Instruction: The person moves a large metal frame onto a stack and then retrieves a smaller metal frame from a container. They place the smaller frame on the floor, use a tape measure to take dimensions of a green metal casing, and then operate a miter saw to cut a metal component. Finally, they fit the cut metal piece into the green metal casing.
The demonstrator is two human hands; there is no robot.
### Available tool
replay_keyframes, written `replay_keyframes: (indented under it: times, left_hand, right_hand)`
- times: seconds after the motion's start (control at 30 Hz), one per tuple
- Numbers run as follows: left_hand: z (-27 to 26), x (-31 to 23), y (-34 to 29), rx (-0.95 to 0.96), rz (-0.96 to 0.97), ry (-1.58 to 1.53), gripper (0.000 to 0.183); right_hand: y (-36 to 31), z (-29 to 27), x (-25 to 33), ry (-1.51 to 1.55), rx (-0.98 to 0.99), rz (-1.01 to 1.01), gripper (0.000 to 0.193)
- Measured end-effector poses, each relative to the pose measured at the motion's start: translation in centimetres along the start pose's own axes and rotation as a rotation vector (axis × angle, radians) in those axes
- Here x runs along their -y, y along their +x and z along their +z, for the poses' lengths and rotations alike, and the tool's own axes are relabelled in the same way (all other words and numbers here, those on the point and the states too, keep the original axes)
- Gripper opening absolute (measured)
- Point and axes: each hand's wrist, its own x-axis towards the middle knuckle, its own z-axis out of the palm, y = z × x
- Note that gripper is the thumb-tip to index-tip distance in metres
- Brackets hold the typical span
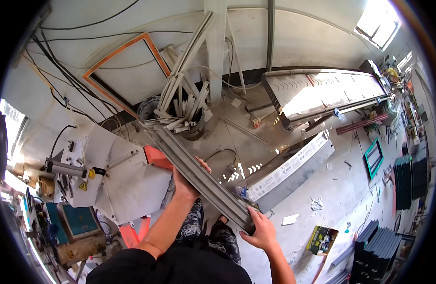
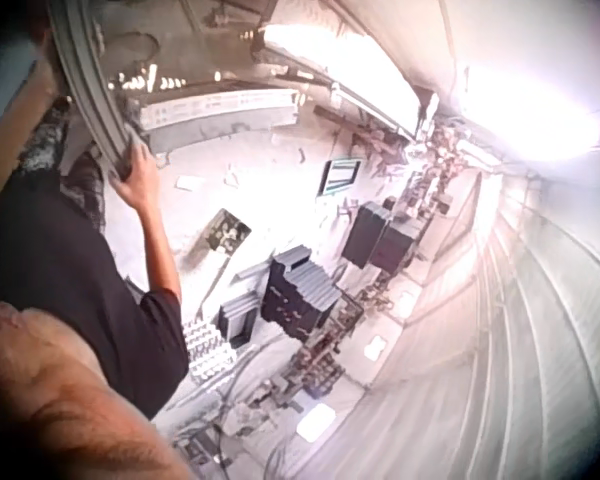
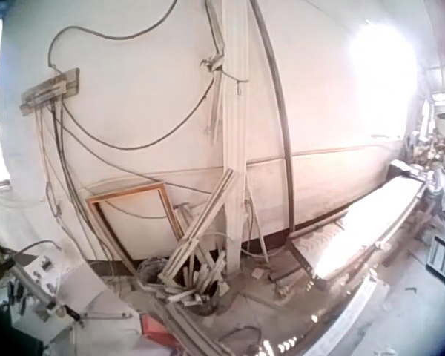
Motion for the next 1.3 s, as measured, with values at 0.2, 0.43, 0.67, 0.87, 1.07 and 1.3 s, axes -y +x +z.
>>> replay_keyframes:
  times: [0.2,0.43,0.67,0.87,1.07,1.3]
  left_hand:
    - [-1.0,8.5,-4.6,0.036,-0.259,0.018,0.058]
    - [-4.9,13.5,-12.1,-0.034,-0.581,0.235,0.053]
    - [-8.5,17.1,-16.2,-0.069,-0.932,0.310,0.050]
    - [-8.2,20.5,-19.5,-0.171,-1.294,0.576,0.048]
    - [-8.1,30.9,-23.4,-0.225,-1.568,0.740,0.046]
    - [-7.8,45.2,-25.1,0.033,-1.655,0.861,0.048]
  right_hand:
    - [-9.5,-1.5,-0.7,0.067,-0.030,0.155,0.096]
    - [-12.1,1.3,2.6,0.237,-0.076,0.272,0.102]
    - [-20.6,0.0,5.2,0.177,-0.153,0.544,0.099]
    - [-28.1,-2.1,5.7,0.283,-0.143,0.782,0.095]
    - [-38.1,-0.3,2.1,0.265,-0.356,0.905,0.093]
    - [-48.0,-2.0,-5.5,0.333,-0.832,0.981,0.081]
